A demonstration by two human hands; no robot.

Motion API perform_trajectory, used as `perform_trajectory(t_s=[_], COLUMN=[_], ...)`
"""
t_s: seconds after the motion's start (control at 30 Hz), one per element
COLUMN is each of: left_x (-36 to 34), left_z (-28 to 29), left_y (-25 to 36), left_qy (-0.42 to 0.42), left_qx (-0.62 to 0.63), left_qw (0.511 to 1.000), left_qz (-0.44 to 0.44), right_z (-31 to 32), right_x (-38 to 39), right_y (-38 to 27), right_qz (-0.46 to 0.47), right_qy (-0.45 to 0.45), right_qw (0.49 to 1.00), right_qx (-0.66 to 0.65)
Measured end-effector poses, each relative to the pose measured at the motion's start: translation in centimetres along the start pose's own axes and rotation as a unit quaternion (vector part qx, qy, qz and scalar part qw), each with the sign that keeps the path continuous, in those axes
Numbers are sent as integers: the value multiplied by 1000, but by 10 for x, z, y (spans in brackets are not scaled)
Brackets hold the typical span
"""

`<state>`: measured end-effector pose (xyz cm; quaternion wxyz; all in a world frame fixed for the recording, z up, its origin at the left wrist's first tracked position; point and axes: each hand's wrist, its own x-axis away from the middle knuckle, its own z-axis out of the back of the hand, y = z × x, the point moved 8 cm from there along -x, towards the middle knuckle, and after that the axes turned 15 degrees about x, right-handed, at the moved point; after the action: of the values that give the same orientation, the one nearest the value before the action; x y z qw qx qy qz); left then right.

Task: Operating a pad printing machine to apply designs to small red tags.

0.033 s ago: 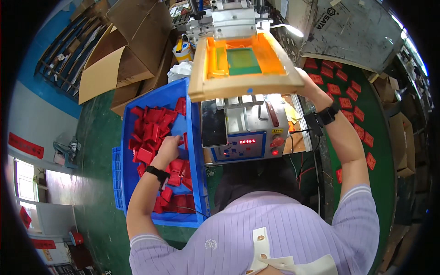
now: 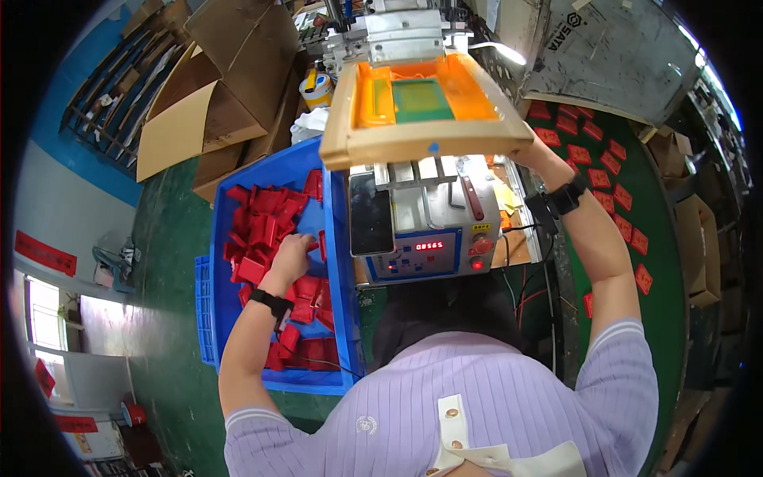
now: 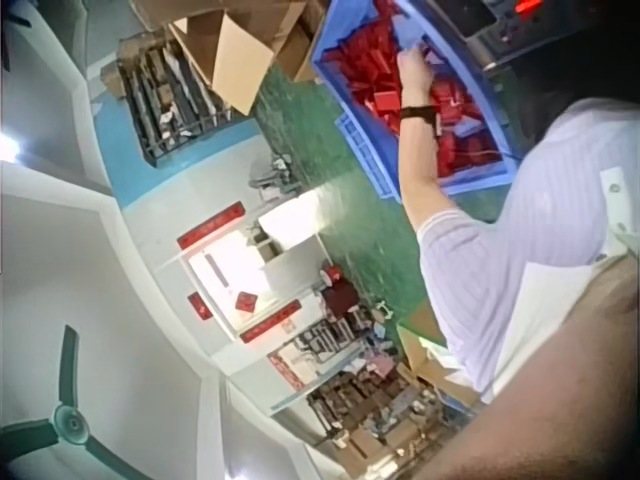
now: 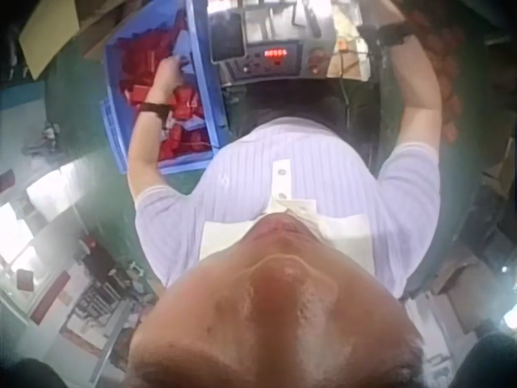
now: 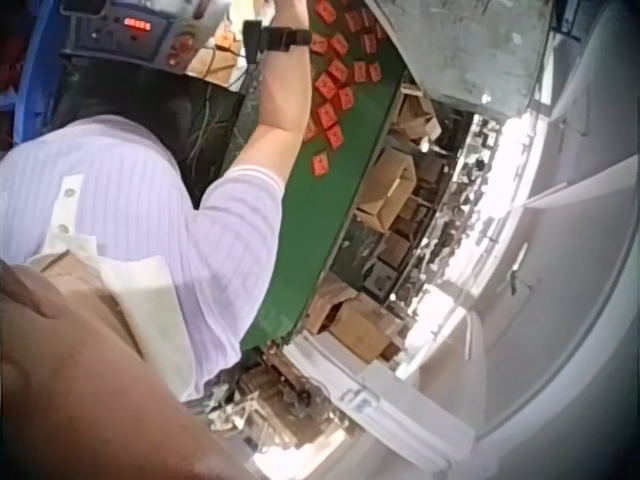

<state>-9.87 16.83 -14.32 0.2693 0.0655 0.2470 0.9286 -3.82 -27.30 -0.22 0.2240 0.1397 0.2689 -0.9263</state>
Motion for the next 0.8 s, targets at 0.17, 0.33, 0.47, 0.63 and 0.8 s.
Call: perform_trajectory(t_s=[0.17,0.33,0.47,0.63,0.8], left_x=[-6,-39,-79,-154,-210], left_z=[70,131,135,115,117], left_y=[42,121,157,187,211], left_qy=[118,154,119,-2,81], left_qx=[25,225,355,352,180], left_qw=[992,961,924,936,966], left_qz=[-20,-55,-71,19,-166], right_z=[-17,-28,-30,1,48], right_x=[-33,-61,-69,-46,6], right_y=[-28,-72,-88,-28,-15], right_qz=[-7,96,36,14,-61], right_qy=[-60,-19,-135,-35,-8], right_qw=[997,995,990,999,998], right_qx=[-38,-10,-35,2,9])
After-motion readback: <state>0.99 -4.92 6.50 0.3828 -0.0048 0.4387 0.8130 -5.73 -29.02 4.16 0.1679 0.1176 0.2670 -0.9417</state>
